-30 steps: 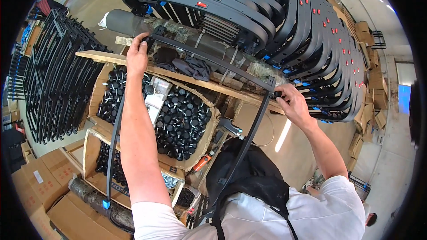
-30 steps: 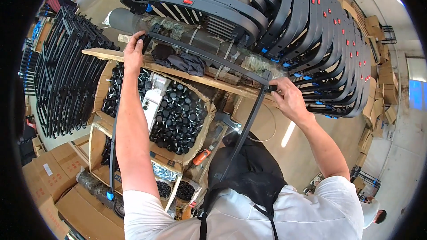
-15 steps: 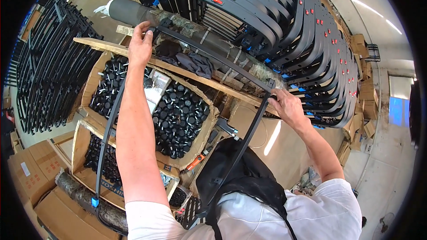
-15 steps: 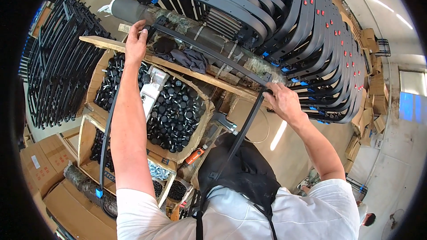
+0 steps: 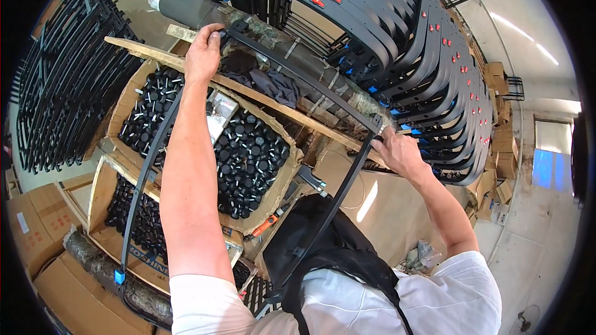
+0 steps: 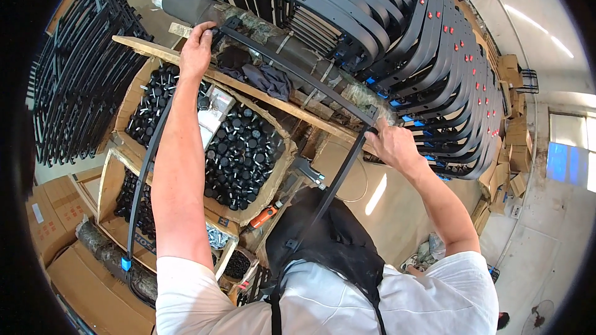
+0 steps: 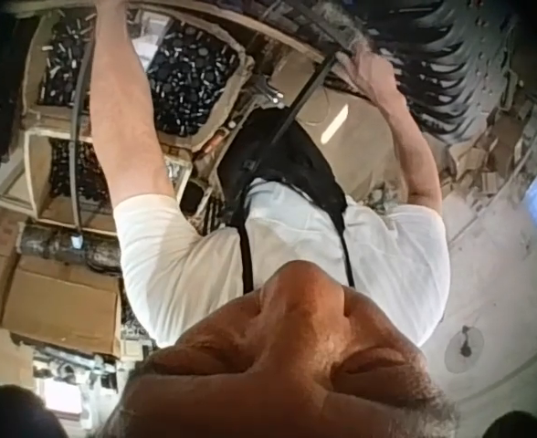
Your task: Assemble various components of a product frame, including attaching parts with screws and managing wiring.
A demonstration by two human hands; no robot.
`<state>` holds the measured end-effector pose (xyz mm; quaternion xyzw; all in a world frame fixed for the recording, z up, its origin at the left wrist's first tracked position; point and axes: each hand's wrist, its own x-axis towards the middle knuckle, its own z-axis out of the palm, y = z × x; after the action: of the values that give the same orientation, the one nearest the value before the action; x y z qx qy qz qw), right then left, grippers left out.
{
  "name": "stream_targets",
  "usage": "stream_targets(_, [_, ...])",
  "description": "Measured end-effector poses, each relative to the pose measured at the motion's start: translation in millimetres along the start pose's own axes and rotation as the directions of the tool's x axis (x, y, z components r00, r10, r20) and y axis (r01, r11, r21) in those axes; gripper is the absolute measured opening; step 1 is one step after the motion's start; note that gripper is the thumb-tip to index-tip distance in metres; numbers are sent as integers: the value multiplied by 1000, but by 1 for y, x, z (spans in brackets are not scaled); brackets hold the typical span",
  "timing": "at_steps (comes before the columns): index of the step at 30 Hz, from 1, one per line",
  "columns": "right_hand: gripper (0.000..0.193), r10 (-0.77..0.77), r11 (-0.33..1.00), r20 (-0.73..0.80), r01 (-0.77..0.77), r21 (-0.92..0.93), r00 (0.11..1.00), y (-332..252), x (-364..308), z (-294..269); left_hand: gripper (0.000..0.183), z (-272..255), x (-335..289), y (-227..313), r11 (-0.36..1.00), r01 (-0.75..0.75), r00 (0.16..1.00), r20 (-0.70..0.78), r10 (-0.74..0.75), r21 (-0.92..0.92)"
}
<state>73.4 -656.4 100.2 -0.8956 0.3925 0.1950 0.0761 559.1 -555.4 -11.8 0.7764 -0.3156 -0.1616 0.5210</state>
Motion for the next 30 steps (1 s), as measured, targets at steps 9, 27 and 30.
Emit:
stream_targets(9, [49, -252, 966, -286, 223, -130, 924, -18, -19, -21, 30, -9, -3, -12, 1000, -19, 1000, -10, 19, -11])
stream_targets(27, [43, -168, 930, 120, 198, -311, 978, -16, 1, -15, 34, 0, 2, 2, 981, -50, 997, -43, 59, 185])
stream_targets(30, [47, -128, 965, 127, 153, -213, 984, -11, 10, -10, 31, 4, -3, -5, 949, -226, 964, -92, 250, 218])
